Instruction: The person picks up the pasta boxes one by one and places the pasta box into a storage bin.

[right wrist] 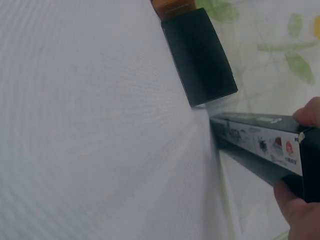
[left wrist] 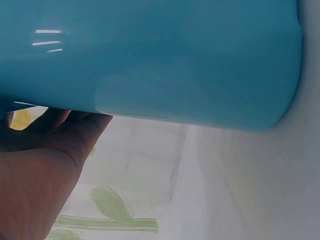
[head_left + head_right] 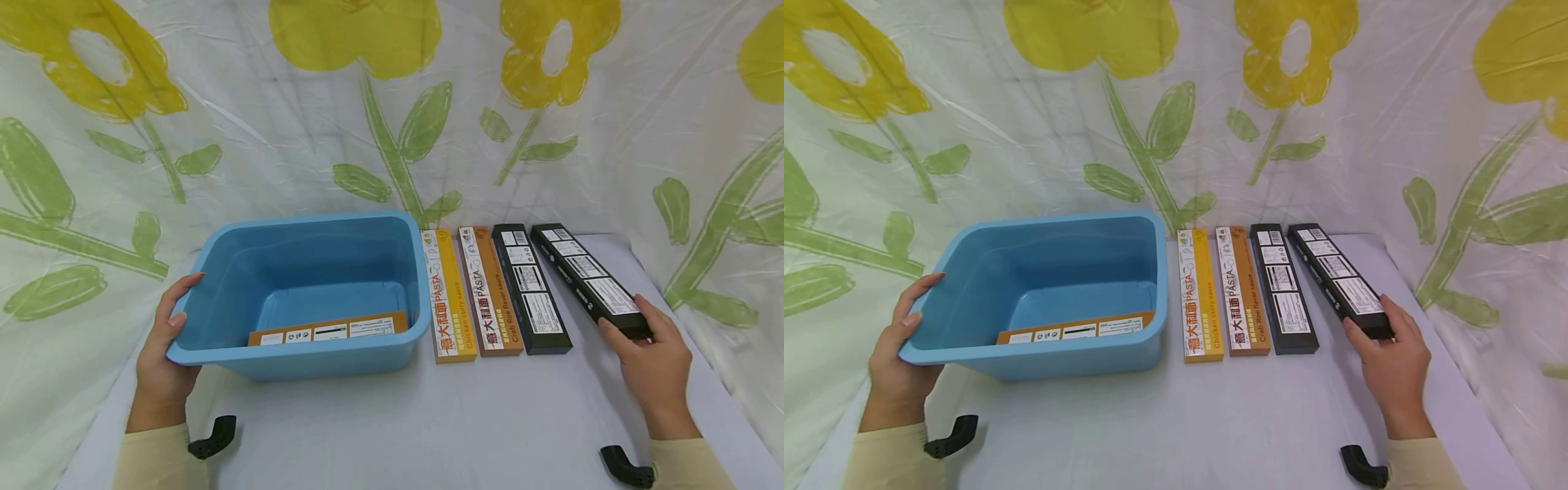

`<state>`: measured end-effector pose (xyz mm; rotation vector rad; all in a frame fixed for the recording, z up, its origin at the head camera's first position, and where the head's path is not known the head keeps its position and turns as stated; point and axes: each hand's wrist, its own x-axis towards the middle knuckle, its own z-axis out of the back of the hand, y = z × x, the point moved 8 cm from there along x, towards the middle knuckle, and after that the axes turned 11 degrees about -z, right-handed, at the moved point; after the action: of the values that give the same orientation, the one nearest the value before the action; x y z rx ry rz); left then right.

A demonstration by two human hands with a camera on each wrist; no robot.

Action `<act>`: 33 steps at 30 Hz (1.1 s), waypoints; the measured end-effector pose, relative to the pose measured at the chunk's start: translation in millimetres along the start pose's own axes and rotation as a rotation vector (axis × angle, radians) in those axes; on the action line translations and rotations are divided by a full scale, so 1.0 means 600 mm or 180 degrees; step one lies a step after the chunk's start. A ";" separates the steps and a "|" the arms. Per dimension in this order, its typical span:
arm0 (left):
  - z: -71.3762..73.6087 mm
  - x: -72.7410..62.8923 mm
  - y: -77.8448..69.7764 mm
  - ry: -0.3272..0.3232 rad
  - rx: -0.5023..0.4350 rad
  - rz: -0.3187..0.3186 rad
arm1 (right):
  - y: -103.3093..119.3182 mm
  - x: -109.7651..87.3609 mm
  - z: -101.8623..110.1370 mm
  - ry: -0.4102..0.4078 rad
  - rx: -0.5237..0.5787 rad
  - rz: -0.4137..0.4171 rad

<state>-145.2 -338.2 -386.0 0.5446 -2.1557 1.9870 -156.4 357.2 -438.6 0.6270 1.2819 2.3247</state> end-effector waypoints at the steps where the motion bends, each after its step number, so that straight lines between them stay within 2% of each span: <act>1: 0.000 0.000 0.000 0.0000 -0.0009 -0.0004 | 0.001 -0.001 0.001 -0.0012 0.0005 0.0020; 19: -0.001 0.000 -0.001 0.0008 -0.0045 -0.0041 | 0.014 -0.006 0.010 -0.0244 0.0184 0.0310; 27: 0.000 0.000 0.000 0.0003 -0.0043 -0.0017 | 0.014 -0.005 0.011 -0.0260 0.0306 0.0323; 33: 0.001 0.000 0.001 -0.0008 -0.0027 0.0009 | 0.025 -0.009 0.014 -0.0301 0.0309 0.0462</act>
<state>-145.3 -338.5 -386.4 0.5434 -2.1666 1.9786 -149.4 352.4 -422.7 0.8780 1.3528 2.3264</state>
